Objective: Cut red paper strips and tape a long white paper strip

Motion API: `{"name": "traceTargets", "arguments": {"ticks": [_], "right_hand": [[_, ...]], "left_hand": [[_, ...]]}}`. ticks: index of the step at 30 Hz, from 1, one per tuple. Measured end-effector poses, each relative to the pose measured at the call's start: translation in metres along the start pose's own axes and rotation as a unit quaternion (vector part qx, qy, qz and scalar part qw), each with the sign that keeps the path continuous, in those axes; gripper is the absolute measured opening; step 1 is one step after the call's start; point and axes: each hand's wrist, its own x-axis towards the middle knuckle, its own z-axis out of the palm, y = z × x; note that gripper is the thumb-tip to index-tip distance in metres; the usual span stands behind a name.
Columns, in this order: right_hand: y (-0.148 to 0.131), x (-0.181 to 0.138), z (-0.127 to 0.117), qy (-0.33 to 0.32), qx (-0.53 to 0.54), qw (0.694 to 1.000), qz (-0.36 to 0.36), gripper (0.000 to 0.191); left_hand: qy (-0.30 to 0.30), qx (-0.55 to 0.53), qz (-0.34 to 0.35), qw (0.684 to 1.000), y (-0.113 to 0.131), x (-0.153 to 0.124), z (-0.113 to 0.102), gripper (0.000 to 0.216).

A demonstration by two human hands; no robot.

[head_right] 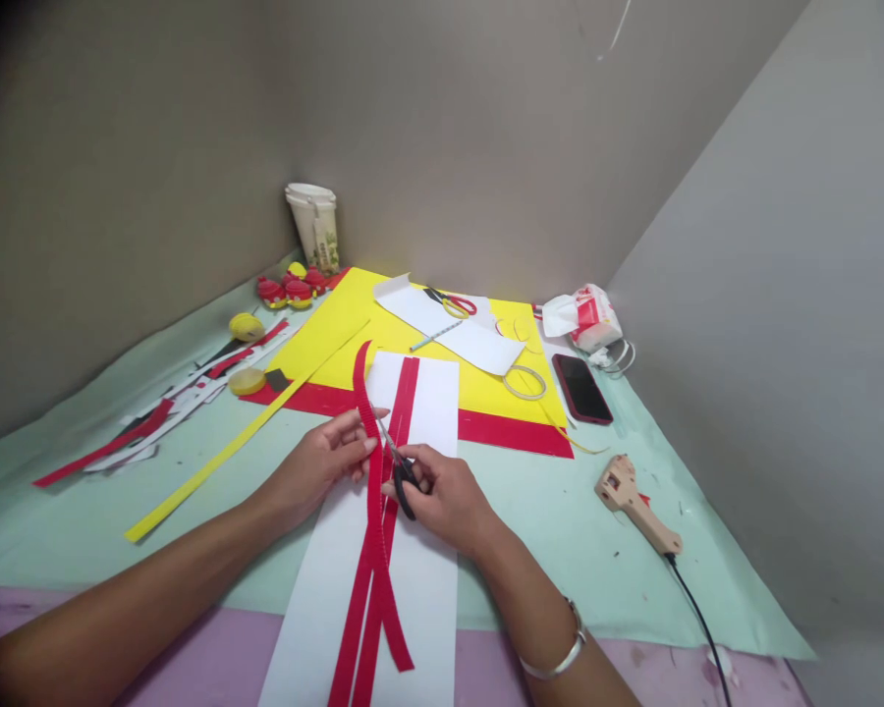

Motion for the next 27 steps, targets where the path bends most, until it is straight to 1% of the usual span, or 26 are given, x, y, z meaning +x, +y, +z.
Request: {"name": "traceTargets", "arguments": {"ticks": [5,8,16,20,24,27], "right_hand": [[0.0011,0.0004,-0.0005,-0.002,-0.008,1.0,-0.002,0.035],[0.0014,0.0005,-0.0007,-0.002,-0.011,1.0,-0.002,0.035],[0.0028,0.0005,-0.0002,0.004,-0.01,1.0,-0.007,0.036],[0.0022,0.0006,0.0009,0.014,0.001,1.0,0.004,0.036],[0.0017,0.0026,0.0003,0.062,0.013,0.998,0.014,0.039],[-0.0001,0.0047,-0.0015,0.107,0.013,0.994,0.024,0.044]], "left_hand": [[-0.008,-0.011,-0.01,1.0,-0.0033,0.0015,-0.0013,0.021],[-0.01,-0.007,-0.003,1.0,-0.0038,0.0019,-0.0015,0.014],[-0.001,0.004,0.01,1.0,-0.0009,0.0008,0.0004,0.016],[0.01,-0.018,0.006,1.0,0.0003,-0.0004,0.0014,0.019],[0.015,-0.046,-0.005,0.999,0.0012,-0.0007,0.0012,0.029],[0.015,-0.053,-0.01,0.998,0.0019,-0.0006,0.0011,0.031]]}}
